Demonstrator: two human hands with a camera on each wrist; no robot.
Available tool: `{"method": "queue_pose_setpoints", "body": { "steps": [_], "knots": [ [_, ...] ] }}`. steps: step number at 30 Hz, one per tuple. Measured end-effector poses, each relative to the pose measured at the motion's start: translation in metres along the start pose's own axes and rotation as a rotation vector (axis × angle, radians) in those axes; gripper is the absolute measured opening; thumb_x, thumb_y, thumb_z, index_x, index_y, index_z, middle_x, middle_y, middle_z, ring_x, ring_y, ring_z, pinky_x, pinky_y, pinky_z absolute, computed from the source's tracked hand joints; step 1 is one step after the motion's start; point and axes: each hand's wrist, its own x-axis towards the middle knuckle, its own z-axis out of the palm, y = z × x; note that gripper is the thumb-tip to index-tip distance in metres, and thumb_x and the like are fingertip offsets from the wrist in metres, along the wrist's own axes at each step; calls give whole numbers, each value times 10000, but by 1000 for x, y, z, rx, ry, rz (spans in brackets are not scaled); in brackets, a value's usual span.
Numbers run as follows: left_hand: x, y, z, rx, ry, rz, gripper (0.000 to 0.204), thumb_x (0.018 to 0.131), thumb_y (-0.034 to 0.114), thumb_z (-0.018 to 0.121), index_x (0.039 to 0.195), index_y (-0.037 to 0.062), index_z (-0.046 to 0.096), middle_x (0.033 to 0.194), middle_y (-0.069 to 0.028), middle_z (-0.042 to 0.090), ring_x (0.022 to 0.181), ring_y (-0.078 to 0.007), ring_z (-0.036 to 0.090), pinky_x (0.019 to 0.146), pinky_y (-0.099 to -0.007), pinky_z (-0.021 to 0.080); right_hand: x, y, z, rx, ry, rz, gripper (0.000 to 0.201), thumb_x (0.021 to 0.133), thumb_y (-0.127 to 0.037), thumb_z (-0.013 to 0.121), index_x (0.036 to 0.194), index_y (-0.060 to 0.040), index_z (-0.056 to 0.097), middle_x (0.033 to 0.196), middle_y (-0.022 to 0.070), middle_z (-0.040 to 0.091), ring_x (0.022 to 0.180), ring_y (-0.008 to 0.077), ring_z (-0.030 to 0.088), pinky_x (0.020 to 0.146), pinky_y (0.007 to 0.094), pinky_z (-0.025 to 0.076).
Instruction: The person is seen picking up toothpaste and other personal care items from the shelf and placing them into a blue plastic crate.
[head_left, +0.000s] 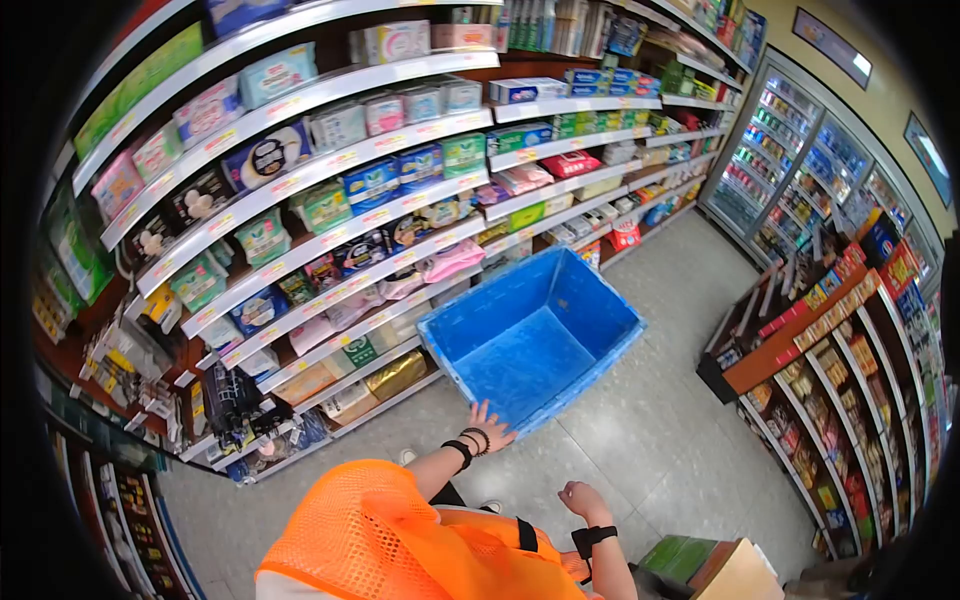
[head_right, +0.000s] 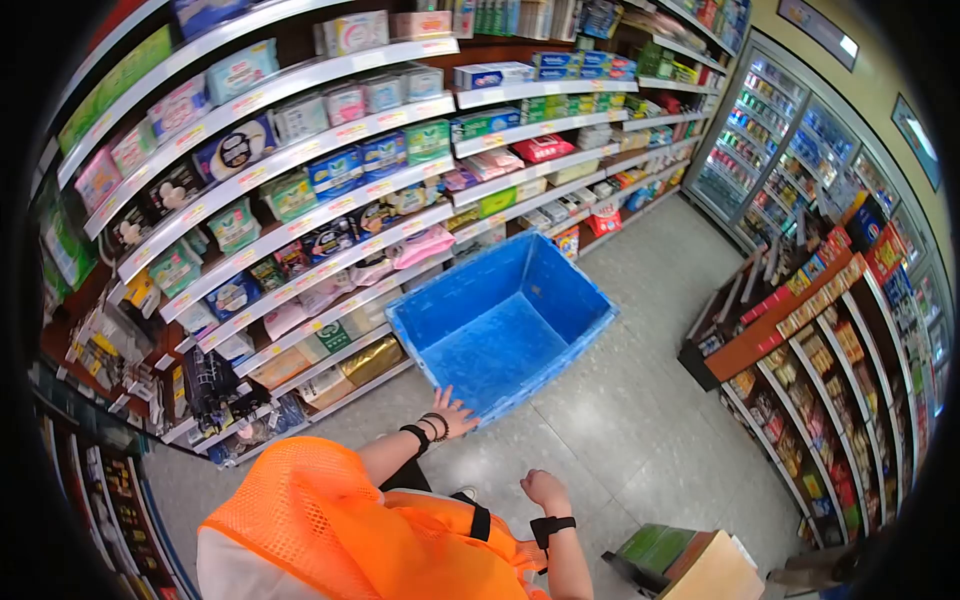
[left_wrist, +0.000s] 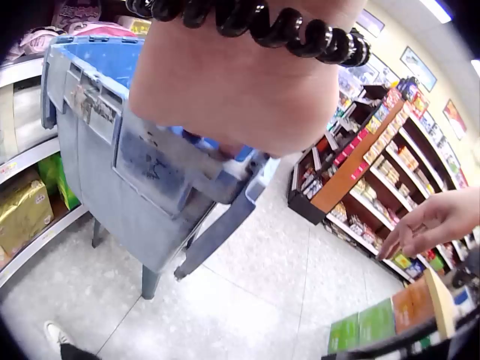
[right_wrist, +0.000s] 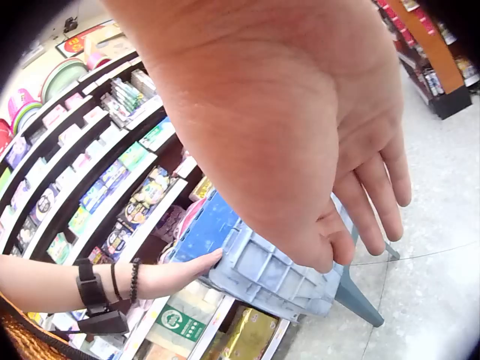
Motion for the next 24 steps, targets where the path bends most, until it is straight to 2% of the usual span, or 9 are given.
{"method": "queue_pose_setpoints", "body": {
  "steps": [5, 8, 10, 12, 14, 16, 20, 22, 24],
  "knots": [
    [3, -6, 6, 22, 55, 83, 768, 871, 745, 229, 1411, 243, 444, 1548, -105, 223, 1441, -365, -109, 1120, -554, -140, -8, 24, 13, 71, -78, 86, 353, 869, -388, 567, 954, -61, 668, 937, 184, 677, 911, 384, 622, 791, 465, 491],
    [12, -4, 5, -5, 98, 100, 770, 860, 754, 253, 1397, 244, 463, 1549, -103, 223, 1441, -368, -108, 1116, -556, -143, 12, 30, 3, 97, -74, 36, 338, 882, -370, 559, 978, -66, 672, 930, 181, 680, 913, 384, 624, 785, 465, 490],
    [14, -6, 8, -20, 66, 80, 745, 854, 750, 283, 1367, 251, 488, 1544, -101, 231, 1438, -384, -98, 1122, -560, -121, 31, 24, -4, 231, 1, -46, 320, 896, -334, 552, 1016, -61, 669, 961, 186, 676, 927, 384, 623, 800, 456, 492],
    [13, -2, 3, -26, 43, 87, 744, 855, 743, 289, 1368, 245, 493, 1546, -102, 229, 1438, -381, -106, 1118, -561, -126, 52, 18, -22, 262, 119, -165, 337, 901, -298, 552, 1125, -56, 623, 1103, 196, 639, 1017, 377, 598, 858, 436, 484],
    [15, -4, 0, -34, 22, 101, 731, 862, 726, 292, 1353, 233, 517, 1546, -106, 227, 1436, -393, -95, 1115, -571, -120, 77, 3, -44, 282, 238, -208, 429, 893, -284, 568, 1246, -44, 530, 1258, 213, 552, 1118, 374, 548, 919, 423, 463],
    [15, 0, -1, -32, 31, 102, 724, 862, 723, 298, 1347, 235, 522, 1538, -110, 242, 1434, -407, -81, 1115, -576, -114, 105, 1, -61, 255, 273, -289, 543, 887, -276, 574, 1354, -47, 417, 1388, 216, 436, 1166, 387, 512, 959, 427, 444],
    [24, 4, -1, -31, 34, 83, 697, 857, 721, 324, 1333, 256, 532, 1507, -117, 291, 1425, -439, -41, 1115, -590, -94, 149, 6, -108, 213, 356, -432, 603, 882, -234, 576, 1406, -46, 345, 1456, 208, 347, 1152, 400, 511, 949, 438, 454],
    [32, 3, 8, -23, 56, 96, 692, 847, 736, 323, 1327, 285, 535, 1496, -113, 307, 1423, -447, -30, 1110, -602, -91, 173, 18, -133, 123, 233, -472, 654, 857, -201, 610, 1431, -86, 321, 1508, 160, 288, 1244, 375, 452, 989, 457, 426],
    [35, 4, 11, -9, 79, 68, 622, 847, 691, 413, 1313, 300, 544, 1489, -113, 321, 1419, -440, 15, 1113, -610, -66, 193, 32, -155, -32, 216, -449, 658, 851, -196, 614, 1433, -101, 325, 1508, 143, 295, 1250, 355, 453, 981, 471, 428]
  ]
}}
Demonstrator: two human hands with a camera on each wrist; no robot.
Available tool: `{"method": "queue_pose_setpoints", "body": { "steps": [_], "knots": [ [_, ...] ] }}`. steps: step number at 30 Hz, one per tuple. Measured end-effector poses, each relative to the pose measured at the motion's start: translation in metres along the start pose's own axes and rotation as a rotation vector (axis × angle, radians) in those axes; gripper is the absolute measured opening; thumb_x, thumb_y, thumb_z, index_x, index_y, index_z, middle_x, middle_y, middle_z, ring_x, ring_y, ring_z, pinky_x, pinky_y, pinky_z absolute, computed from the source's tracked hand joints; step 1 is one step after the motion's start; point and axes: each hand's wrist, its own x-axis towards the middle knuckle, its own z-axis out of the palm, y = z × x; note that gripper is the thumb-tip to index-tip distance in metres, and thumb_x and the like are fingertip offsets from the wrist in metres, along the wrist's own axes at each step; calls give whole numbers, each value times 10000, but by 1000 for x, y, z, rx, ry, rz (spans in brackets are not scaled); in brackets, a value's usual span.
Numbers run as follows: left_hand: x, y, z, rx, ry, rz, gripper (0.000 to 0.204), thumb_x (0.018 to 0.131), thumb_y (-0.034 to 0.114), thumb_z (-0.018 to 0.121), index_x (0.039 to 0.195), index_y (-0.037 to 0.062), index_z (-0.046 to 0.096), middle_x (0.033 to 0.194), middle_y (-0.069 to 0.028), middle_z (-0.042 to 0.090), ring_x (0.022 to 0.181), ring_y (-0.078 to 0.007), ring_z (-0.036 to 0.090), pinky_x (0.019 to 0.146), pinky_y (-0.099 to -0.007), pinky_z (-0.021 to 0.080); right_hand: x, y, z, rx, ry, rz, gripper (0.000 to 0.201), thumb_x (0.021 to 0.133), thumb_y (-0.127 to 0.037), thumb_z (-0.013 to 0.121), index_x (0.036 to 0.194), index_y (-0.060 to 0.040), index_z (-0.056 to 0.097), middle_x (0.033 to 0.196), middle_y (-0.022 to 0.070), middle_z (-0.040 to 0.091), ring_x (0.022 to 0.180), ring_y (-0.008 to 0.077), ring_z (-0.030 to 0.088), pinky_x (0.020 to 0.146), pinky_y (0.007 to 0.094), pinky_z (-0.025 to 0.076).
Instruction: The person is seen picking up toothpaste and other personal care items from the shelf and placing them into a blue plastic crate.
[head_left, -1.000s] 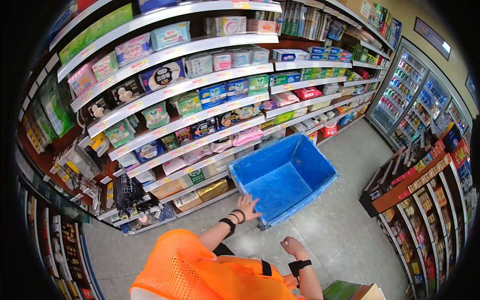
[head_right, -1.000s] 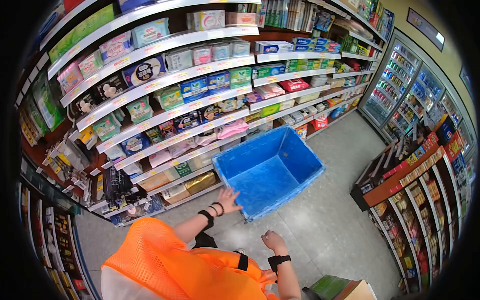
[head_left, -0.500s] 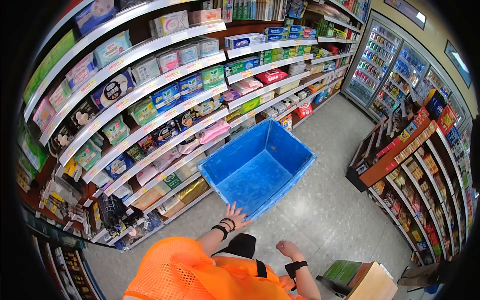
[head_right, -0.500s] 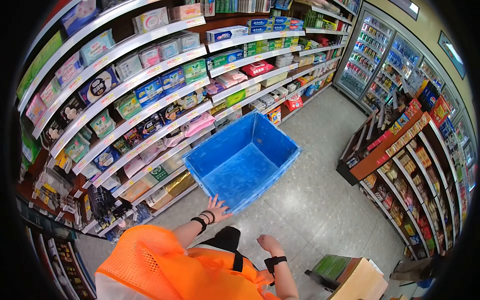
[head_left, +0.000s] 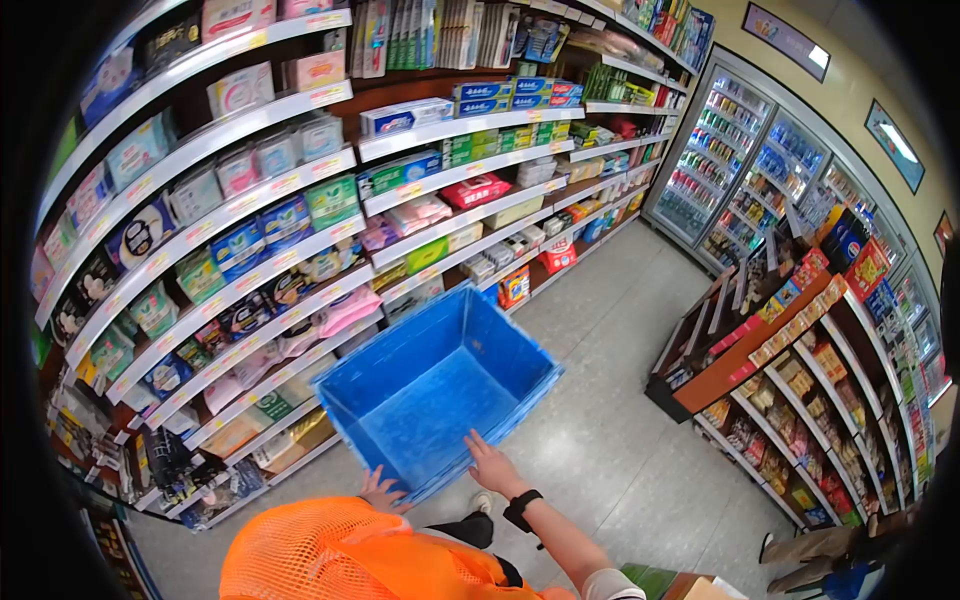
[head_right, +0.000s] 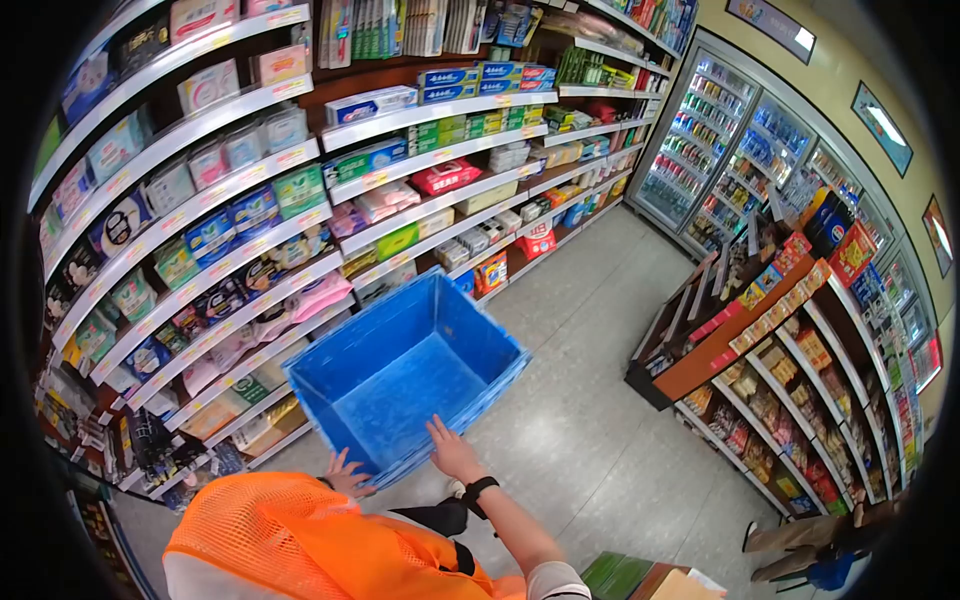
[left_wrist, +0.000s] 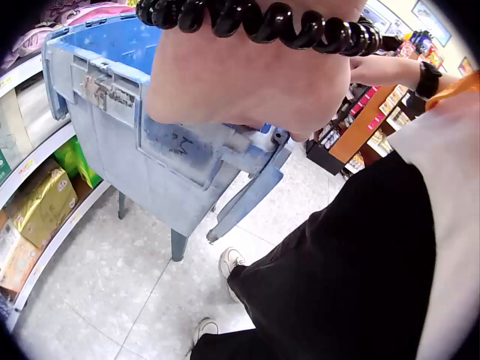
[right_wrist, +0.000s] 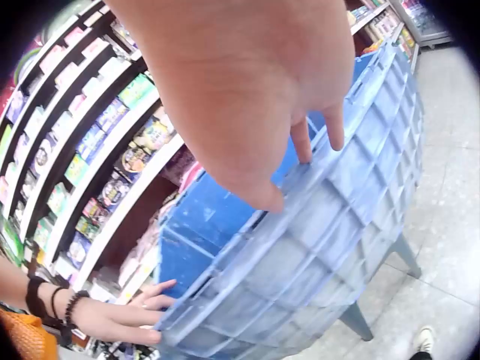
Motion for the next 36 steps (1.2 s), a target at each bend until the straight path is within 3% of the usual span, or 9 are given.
{"method": "queue_pose_setpoints", "body": {
  "steps": [8, 15, 18, 21, 26, 29, 32, 34, 36],
  "knots": [
    [63, 61, -8, -114, -96, -32, 618, 841, 659, 443, 1320, 281, 539, 1479, -83, 344, 1428, -408, 11, 1105, -601, -109, 15, 52, -37, -171, -220, -44, 619, 860, -212, 587, 1425, -135, 345, 1455, 107, 377, 1194, 320, 507, 959, 486, 437],
    [31, 58, -3, -203, -226, -173, 617, 834, 628, 472, 1328, 263, 534, 1468, -52, 367, 1437, -375, 8, 1098, -591, -151, 39, 96, -24, 349, -206, -153, 416, 904, -230, 561, 1286, -69, 528, 1311, 153, 505, 1173, 341, 505, 968, 402, 440],
    [32, 51, -19, -238, -238, -242, 617, 832, 614, 485, 1331, 255, 532, 1464, -39, 377, 1440, -361, 6, 1094, -587, -169, 44, 88, -64, 580, -502, 39, 386, 946, -251, 540, 1292, -80, 538, 1343, 125, 471, 968, 254, 634, 856, 356, 504],
    [34, 54, -32, -275, -270, -301, 617, 829, 601, 497, 1334, 247, 530, 1459, -25, 387, 1444, -348, 5, 1091, -583, -187, 54, 113, -50, 707, -496, -8, 416, 950, -306, 526, 1312, -101, 532, 1274, 118, 532, 806, 207, 670, 770, 343, 513],
    [69, 101, -51, -355, -210, -604, 673, 787, 505, 546, 1389, 218, 459, 1440, -68, 435, 1402, -309, 261, 1080, -593, -182, 71, 136, -80, 847, -659, -22, 436, 952, -308, 527, 1334, -99, 515, 1318, 121, 533, 851, 202, 667, 793, 344, 510],
    [121, 125, -59, -248, -422, -651, 735, 792, 500, 537, 1437, 188, 375, 1415, -114, 463, 1320, -331, 402, 1106, -608, -70, 90, 176, -104, 783, -601, 40, 471, 945, -316, 541, 1341, -64, 499, 1324, 118, 540, 879, 200, 663, 813, 343, 508],
    [165, 154, -64, -373, -205, -444, 781, 808, 566, 547, 1408, 88, 398, 1310, -180, 535, 1165, -355, 534, 960, -477, 432, 106, 240, -123, 548, -342, 5, 463, 947, -313, 544, 1320, -40, 512, 1276, 108, 577, 899, 195, 651, 828, 329, 504],
    [211, 184, -76, -376, -138, -366, 780, 816, 582, 545, 1404, 92, 398, 1310, -188, 527, 1148, -352, 546, 943, -450, 452, 111, 290, -149, 398, -186, -72, 438, 951, -303, 542, 1297, -35, 532, 1242, 104, 602, 902, 190, 643, 835, 317, 503],
    [252, 214, -102, -462, -124, -309, 826, 801, 626, 567, 1396, 80, 396, 1306, -218, 514, 1140, -354, 552, 942, -423, 463, 106, 318, -183, 946, -256, -25, 426, 930, -268, 570, 1252, 10, 554, 1164, 127, 633, 906, 206, 648, 832, 312, 510]
  ]
}}
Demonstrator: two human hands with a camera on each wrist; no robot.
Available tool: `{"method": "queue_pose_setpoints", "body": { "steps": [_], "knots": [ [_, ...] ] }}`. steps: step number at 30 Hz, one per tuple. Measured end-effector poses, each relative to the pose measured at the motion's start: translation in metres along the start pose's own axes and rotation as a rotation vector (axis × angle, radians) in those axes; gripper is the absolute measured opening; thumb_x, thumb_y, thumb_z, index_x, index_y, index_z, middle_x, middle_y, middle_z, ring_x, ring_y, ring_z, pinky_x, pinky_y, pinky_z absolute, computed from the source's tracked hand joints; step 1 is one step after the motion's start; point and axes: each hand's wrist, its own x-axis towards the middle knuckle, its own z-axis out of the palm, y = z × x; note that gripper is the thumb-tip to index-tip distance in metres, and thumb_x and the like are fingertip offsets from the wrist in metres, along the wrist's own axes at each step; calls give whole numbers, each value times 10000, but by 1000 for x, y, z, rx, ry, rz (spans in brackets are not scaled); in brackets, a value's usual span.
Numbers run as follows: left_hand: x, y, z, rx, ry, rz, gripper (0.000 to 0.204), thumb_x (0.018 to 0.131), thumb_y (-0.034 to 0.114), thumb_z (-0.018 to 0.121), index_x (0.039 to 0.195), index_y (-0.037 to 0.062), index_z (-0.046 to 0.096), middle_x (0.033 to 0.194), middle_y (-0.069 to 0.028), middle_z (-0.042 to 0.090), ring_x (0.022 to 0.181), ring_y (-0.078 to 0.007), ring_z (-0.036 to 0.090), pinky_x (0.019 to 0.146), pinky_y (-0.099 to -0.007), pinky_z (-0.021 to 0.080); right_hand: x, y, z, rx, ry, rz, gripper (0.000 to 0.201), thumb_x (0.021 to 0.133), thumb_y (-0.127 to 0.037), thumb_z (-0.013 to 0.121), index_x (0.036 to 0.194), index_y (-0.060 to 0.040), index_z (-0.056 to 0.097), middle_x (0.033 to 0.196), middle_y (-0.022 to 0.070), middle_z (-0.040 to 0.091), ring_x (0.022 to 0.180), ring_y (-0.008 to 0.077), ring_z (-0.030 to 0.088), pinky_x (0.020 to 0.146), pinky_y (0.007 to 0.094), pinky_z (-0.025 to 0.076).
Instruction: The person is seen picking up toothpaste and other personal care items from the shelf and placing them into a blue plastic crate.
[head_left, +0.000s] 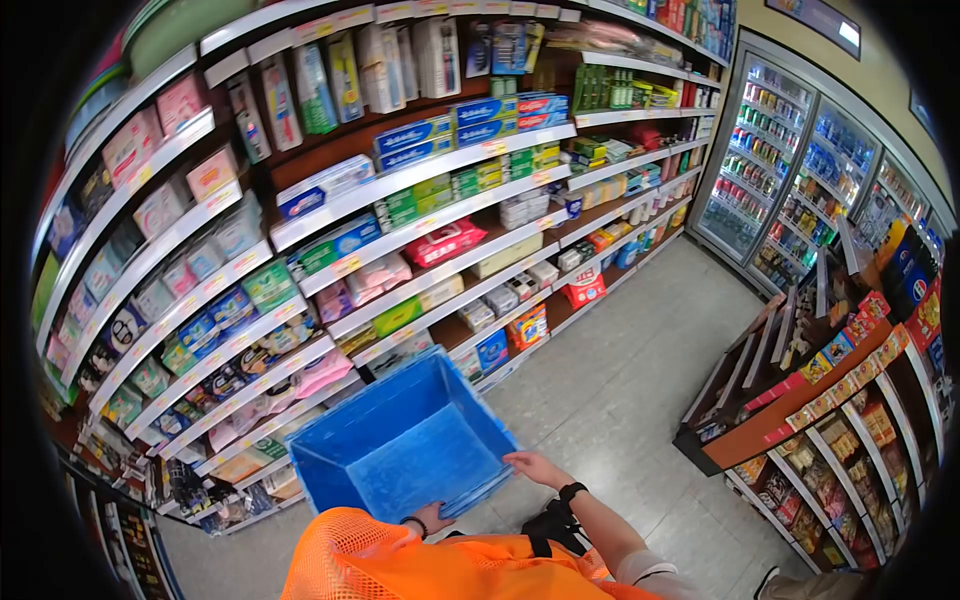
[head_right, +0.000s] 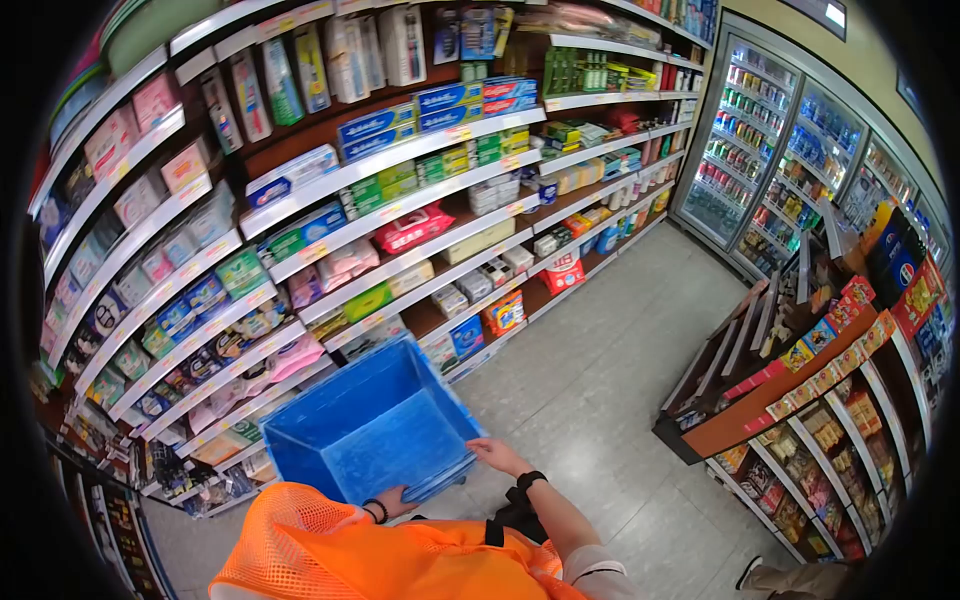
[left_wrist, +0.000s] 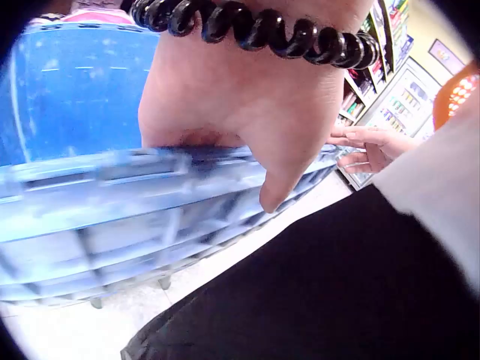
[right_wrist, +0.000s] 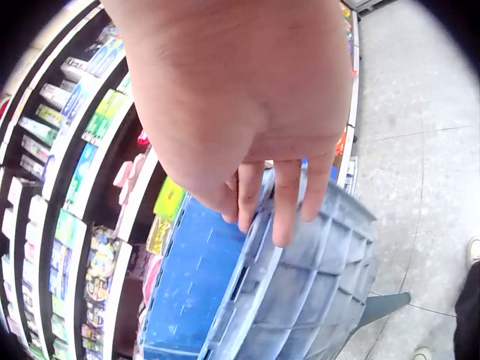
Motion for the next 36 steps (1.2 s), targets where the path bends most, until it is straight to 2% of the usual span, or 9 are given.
{"method": "queue_pose_setpoints", "body": {
  "steps": [6, 10, 13, 21, 25, 31, 33, 34, 36],
  "knots": [
    [105, 109, -3, -348, 300, 233, 881, 736, 645, 646, 1366, 65, 438, 1256, -210, 562, 1132, -345, 563, 947, -406, 464, -56, 40, -124, 35, 221, 215, 365, 927, -248, 553, 1148, 40, 596, 1023, 89, 670, 835, 170, 644, 758, 304, 515],
    [137, 127, -2, -165, 289, 205, 786, 684, 576, 732, 1280, 94, 555, 1173, -170, 631, 1088, -290, 609, 941, -369, 471, -116, 90, -211, -70, 319, 528, 367, 875, -341, 607, 1004, -2, 655, 930, 77, 695, 801, 165, 654, 695, 274, 501],
    [106, 144, -10, -226, 285, 160, 713, 701, 581, 701, 1251, 139, 600, 1166, -127, 645, 1046, -276, 632, 907, -372, 498, -165, 128, -246, -47, 516, 694, 354, 843, -331, 620, 898, 14, 673, 827, 82, 707, 708, 162, 665, 595, 286, 495],
    [122, 132, 15, -59, 373, -31, 709, 648, 617, 715, 1199, 179, 629, 1112, -80, 654, 1000, -263, 641, 874, -385, 511, -212, 197, -267, 57, 354, 1083, 309, 900, -340, 560, 893, -62, 695, 878, 42, 703, 723, 176, 659, 627, 314, 496],
    [139, 159, 18, -48, 362, -46, 761, 647, 620, 717, 1227, 140, 601, 1117, -106, 646, 1008, -281, 633, 879, -396, 506, -164, 202, -296, -173, 142, 961, 321, 885, -335, 574, 963, -43, 683, 891, 67, 701, 734, 190, 673, 615, 304, 503],
    [207, 244, -11, -156, 323, 1, 783, 652, 613, 720, 1246, 123, 578, 1125, -123, 640, 1028, -293, 623, 886, -394, 501, -82, 156, -387, -194, 216, 747, 330, 879, -254, 588, 1001, 47, 647, 890, 126, 702, 730, 212, 680, 636, 333, 528],
    [213, 255, -18, -190, 311, -15, 790, 653, 611, 721, 1252, 118, 570, 1127, -128, 638, 1035, -297, 620, 888, -394, 500, -56, 173, -425, -376, 120, 718, 325, 874, -246, 597, 976, 58, 652, 857, 133, 700, 723, 221, 678, 642, 341, 533],
    [215, 262, -24, -207, 305, -23, 794, 654, 609, 722, 1255, 115, 566, 1129, -131, 638, 1038, -299, 618, 889, -394, 499, -49, 201, -458, -591, -69, 406, 310, 871, -242, 601, 940, 53, 666, 830, 139, 697, 701, 226, 675, 647, 346, 539],
    [212, 265, -32, -234, 294, -56, 801, 655, 607, 723, 1261, 109, 558, 1131, -137, 636, 1044, -303, 614, 891, -393, 498, -20, 179, -487, -770, -118, 429, 291, 866, -241, 588, 900, 33, 680, 802, 132, 699, 690, 226, 676, 662, 353, 539]
  ]
}}
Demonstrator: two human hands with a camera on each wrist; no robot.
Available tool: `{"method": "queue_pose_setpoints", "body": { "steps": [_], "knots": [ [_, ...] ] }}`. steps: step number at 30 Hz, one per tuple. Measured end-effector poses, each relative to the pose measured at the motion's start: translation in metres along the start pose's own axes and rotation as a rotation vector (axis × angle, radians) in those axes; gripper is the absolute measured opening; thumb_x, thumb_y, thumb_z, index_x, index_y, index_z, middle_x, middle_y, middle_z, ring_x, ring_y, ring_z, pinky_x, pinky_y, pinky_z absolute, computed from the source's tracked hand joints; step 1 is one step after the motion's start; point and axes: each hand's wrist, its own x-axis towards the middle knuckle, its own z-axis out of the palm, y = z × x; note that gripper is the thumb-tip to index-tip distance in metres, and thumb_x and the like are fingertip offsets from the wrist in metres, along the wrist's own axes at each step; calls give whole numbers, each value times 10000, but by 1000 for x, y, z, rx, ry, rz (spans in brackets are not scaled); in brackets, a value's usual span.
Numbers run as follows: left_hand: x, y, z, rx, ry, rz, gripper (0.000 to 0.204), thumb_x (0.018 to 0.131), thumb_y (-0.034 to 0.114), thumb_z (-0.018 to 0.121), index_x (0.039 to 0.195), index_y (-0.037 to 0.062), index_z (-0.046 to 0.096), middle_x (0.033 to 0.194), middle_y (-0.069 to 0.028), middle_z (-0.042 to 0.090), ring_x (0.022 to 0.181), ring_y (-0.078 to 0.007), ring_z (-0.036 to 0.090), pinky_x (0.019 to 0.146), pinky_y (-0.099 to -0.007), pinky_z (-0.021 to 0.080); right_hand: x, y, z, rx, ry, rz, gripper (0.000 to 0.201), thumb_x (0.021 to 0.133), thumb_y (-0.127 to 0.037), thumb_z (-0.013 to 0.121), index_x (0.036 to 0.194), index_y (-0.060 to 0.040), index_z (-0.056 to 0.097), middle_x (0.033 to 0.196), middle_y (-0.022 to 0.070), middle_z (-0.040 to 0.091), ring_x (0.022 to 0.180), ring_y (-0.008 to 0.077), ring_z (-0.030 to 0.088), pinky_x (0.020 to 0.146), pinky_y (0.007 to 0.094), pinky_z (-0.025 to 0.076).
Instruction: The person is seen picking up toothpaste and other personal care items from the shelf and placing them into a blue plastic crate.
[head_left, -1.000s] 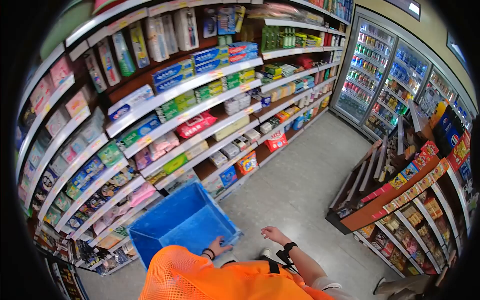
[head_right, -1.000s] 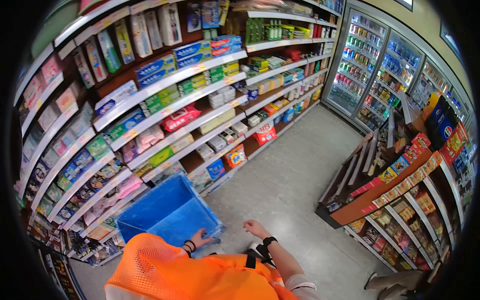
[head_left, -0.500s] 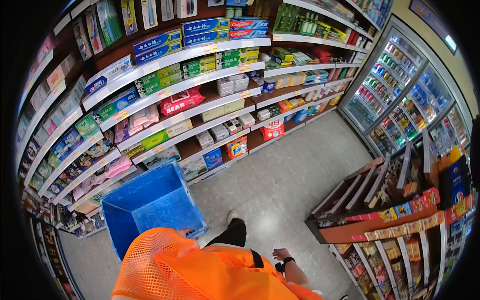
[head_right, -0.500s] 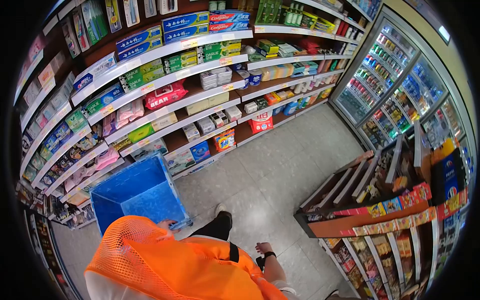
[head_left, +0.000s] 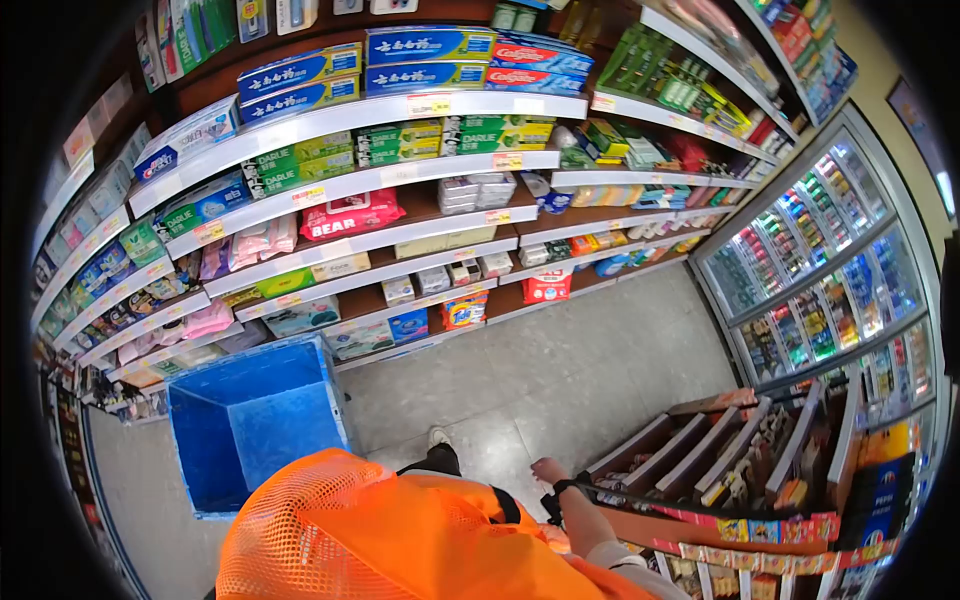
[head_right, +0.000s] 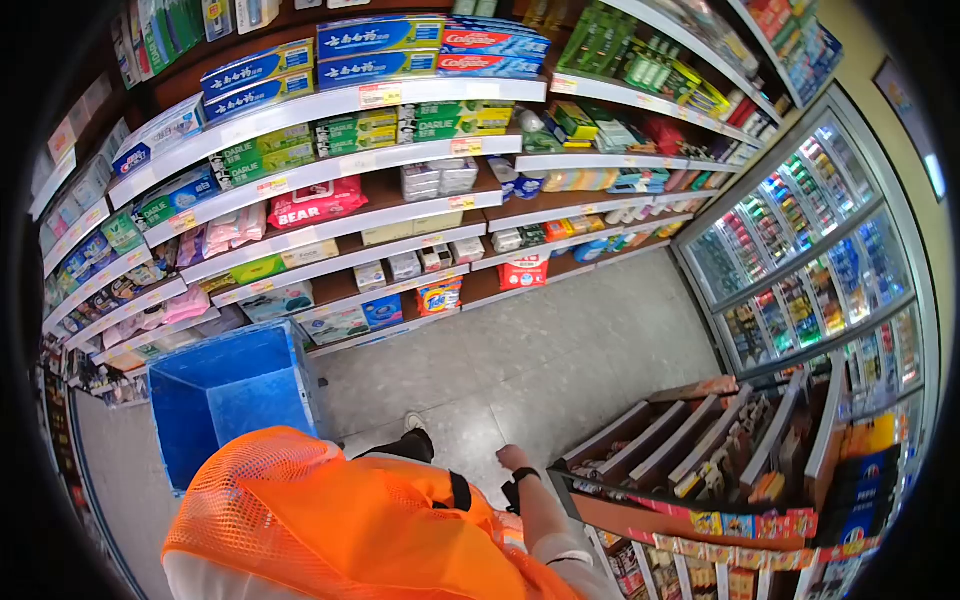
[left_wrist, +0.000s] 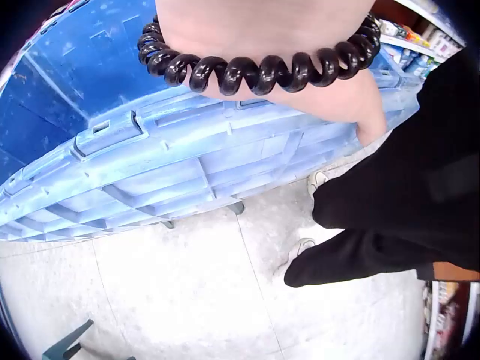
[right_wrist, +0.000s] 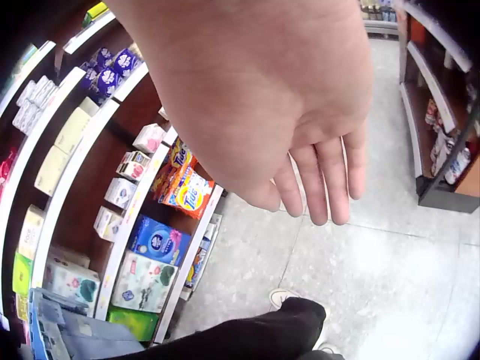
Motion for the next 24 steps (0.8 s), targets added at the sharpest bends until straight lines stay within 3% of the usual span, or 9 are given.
{"method": "queue_pose_setpoints", "body": {
  "steps": [2, 4, 5, 7, 8, 13, 18, 22, 24],
  "knots": [
    [0, 5, -8, -24, 4, -37, 809, 657, 605, 724, 1268, 104, 550, 1134, -142, 634, 1051, -307, 611, 893, -393, 497, 40, 12, -23, -103, -28, 17, 289, 864, -242, 582, 891, 28, 683, 794, 129, 700, 691, 224, 678, 668, 356, 538],
    [1, 9, -16, -50, 17, -76, 817, 658, 602, 726, 1274, 98, 542, 1136, -148, 632, 1058, -310, 608, 896, -392, 495, 80, 8, -42, -705, -54, -279, 297, 854, -243, 571, 877, 31, 680, 798, 126, 702, 697, 211, 682, 677, 358, 536],
    [-3, 8, -18, -61, 18, -100, 820, 659, 601, 726, 1277, 95, 538, 1138, -150, 631, 1061, -312, 606, 897, -392, 494, 91, -2, -44, -709, -70, -304, 297, 854, -243, 571, 877, 31, 680, 798, 126, 702, 697, 211, 682, 677, 358, 536],
    [-10, 8, -22, -84, 20, -148, 828, 660, 598, 727, 1283, 90, 530, 1140, -156, 629, 1068, -316, 603, 899, -392, 493, 110, -46, -63, 74, 99, 131, 292, 835, -234, 572, 895, 33, 674, 831, 135, 703, 716, 210, 685, 680, 353, 536],
    [-19, 3, -26, -86, 15, -175, 832, 661, 597, 728, 1286, 87, 526, 1142, -159, 629, 1071, -318, 601, 900, -391, 492, 120, -66, -63, 203, 92, 123, 315, 826, -247, 574, 928, 35, 669, 856, 150, 701, 718, 230, 686, 686, 360, 538],
    [-44, -23, -50, -94, 5, -287, 852, 665, 591, 731, 1302, 73, 506, 1148, -172, 624, 1087, -328, 592, 905, -390, 489, 136, -183, -101, -98, -152, -170, 405, 822, -316, 508, 1005, 13, 657, 1063, 252, 629, 1055, 397, 576, 920, 452, 466],
    [-66, -26, -54, -131, -55, -363, 872, 668, 585, 734, 1318, 59, 486, 1154, -186, 620, 1104, -338, 584, 911, -389, 485, 206, -212, -139, -216, 204, -221, 750, 791, -184, 667, 1377, 60, 268, 1332, 329, 408, 1153, 460, 493, 951, 474, 454],
    [-56, -14, -49, -165, -124, -376, 884, 670, 581, 736, 1327, 50, 474, 1158, -194, 617, 1114, -344, 579, 914, -388, 483, 256, -264, -236, -95, 674, -358, 774, 760, -144, 694, 1380, 36, 268, 1358, 237, 407, 1169, 421, 480, 959, 463, 435],
    [-32, -9, -63, -325, 42, -561, 869, 734, 585, 684, 1298, -33, 450, 1113, -248, 613, 1037, -371, 604, 888, -420, 488, 283, -286, -282, -62, 771, -309, 787, 755, -157, 703, 1385, 29, 269, 1366, 226, 405, 1186, 410, 468, 976, 450, 422]
  ]
}}
